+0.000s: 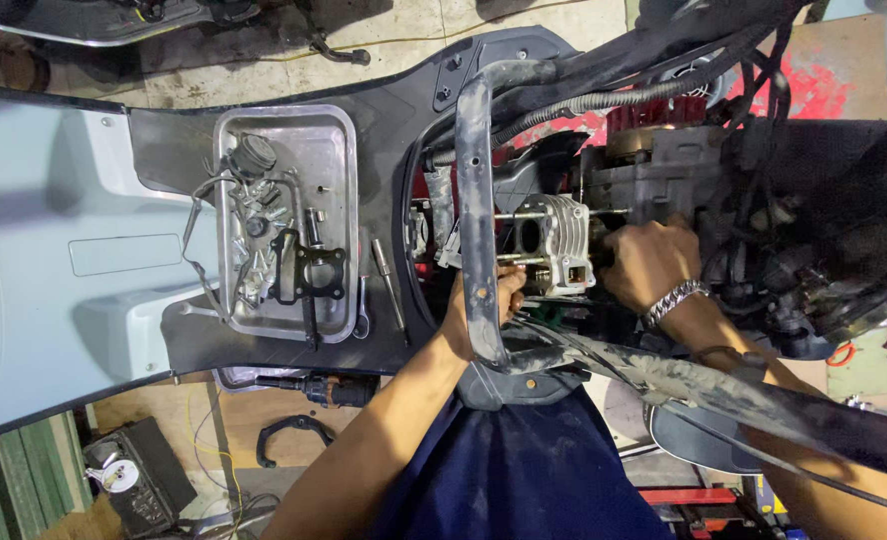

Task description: The person works on a motorcycle engine by hand and using a tool, first manipulating the engine cylinder and components, then picking up and wiping a component with a green cloth.

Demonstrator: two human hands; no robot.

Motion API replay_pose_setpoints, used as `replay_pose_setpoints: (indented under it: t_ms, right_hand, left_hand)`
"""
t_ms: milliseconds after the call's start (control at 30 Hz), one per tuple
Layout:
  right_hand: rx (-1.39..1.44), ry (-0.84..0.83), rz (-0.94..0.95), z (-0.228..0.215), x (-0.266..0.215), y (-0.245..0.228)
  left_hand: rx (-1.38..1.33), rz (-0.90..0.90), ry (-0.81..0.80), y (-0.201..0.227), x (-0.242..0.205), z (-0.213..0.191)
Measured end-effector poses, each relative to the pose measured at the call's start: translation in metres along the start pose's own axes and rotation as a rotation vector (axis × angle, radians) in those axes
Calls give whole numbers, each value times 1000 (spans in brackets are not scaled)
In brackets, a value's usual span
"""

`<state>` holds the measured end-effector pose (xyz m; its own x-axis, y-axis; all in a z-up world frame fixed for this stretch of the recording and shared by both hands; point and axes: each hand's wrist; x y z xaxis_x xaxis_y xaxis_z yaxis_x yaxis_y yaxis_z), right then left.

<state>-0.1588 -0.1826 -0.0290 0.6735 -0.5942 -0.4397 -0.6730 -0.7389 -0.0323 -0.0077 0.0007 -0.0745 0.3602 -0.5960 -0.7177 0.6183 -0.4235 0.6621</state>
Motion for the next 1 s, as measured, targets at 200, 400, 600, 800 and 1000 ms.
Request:
replay_pose_setpoints:
  t_ms: [200, 400, 600, 800, 1000]
  right_hand:
    - [103, -21, 10, -3, 1, 4]
    - [109, -9, -15, -3, 3, 7]
    - [157, -60, 25, -9, 1, 6]
    - [281, -63, 9, -7, 4, 16]
    - [364, -92, -5, 1, 10, 26]
  left_hand:
    - [237, 170, -47, 25, -21, -7]
    - [922, 948, 194, 23, -35, -5]
    - [1226, 822, -82, 39, -31, -19]
    - [986, 1207, -61, 41, -35, -17]
    - [1082, 1064, -126, 52, -33, -20]
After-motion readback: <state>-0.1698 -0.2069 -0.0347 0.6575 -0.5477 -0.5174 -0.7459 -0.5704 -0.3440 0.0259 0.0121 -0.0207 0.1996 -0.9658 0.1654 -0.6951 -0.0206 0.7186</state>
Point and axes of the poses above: each hand's wrist, its own x-axis towards the middle knuckle, its own z-axis out of the palm, y = z × x, and after that the axes turned 2 degrees about z, right-handed
